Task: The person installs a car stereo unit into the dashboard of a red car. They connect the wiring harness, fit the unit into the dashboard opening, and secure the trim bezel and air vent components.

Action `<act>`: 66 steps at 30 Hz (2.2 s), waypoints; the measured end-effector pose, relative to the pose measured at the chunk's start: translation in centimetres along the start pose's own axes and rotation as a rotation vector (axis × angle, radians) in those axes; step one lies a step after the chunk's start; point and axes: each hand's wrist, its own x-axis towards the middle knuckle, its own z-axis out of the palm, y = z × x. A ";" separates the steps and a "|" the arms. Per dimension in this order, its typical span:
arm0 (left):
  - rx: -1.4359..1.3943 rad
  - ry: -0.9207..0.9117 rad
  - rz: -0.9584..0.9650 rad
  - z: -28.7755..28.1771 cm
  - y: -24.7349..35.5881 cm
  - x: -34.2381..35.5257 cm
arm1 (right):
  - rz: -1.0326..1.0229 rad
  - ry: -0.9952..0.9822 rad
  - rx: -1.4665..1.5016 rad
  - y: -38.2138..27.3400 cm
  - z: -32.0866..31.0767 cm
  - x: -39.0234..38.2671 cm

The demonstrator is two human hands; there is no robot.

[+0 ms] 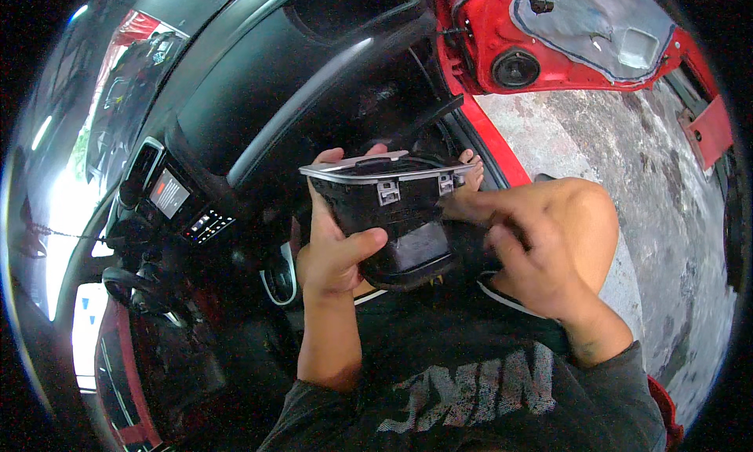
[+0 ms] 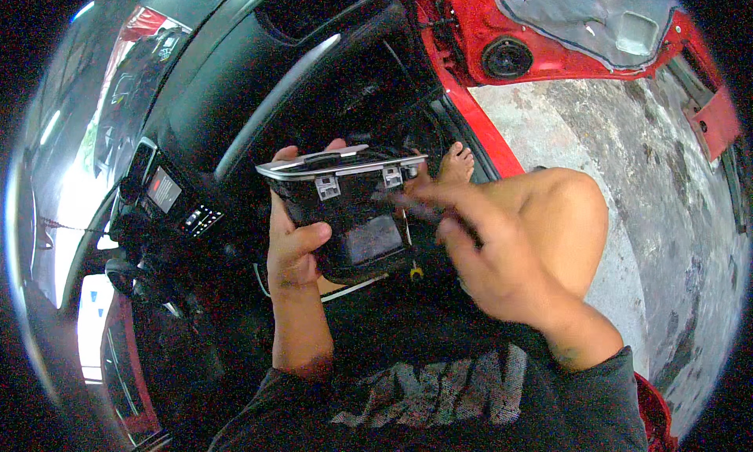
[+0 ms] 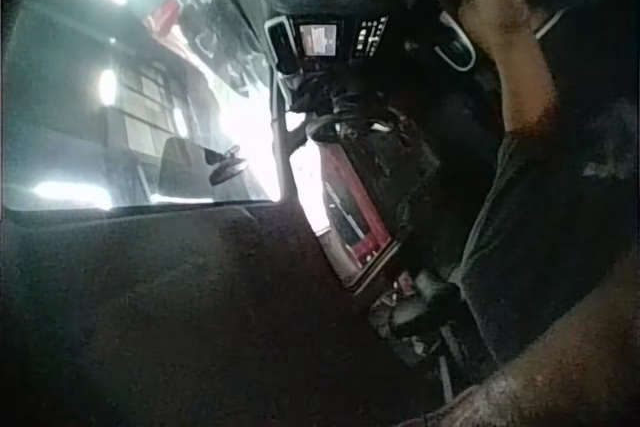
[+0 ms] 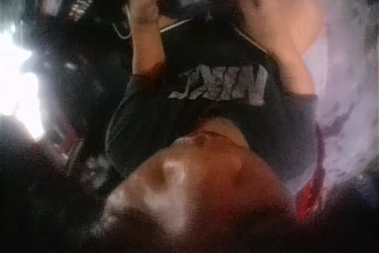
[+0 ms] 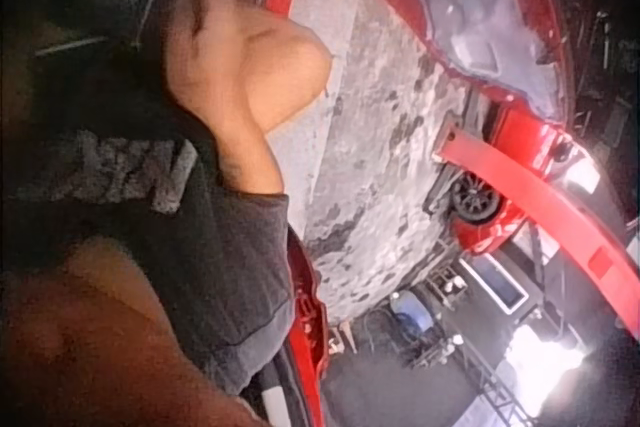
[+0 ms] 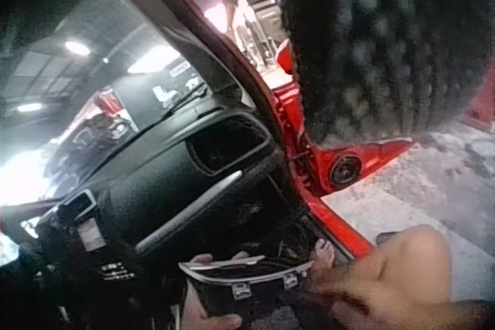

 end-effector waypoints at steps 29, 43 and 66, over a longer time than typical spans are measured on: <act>0.098 0.249 0.061 1.5 -3.2 -2.9 | -0.128 0.056 -0.066 -0.1 3.6 0.5; 0.273 0.144 0.096 -1.4 -4.4 -3.2 | 0.210 -0.147 0.234 1.5 3.5 -0.2; 0.357 0.200 -0.122 -2.0 -6.0 -5.6 | 0.030 -0.223 -0.132 2.1 1.6 -0.6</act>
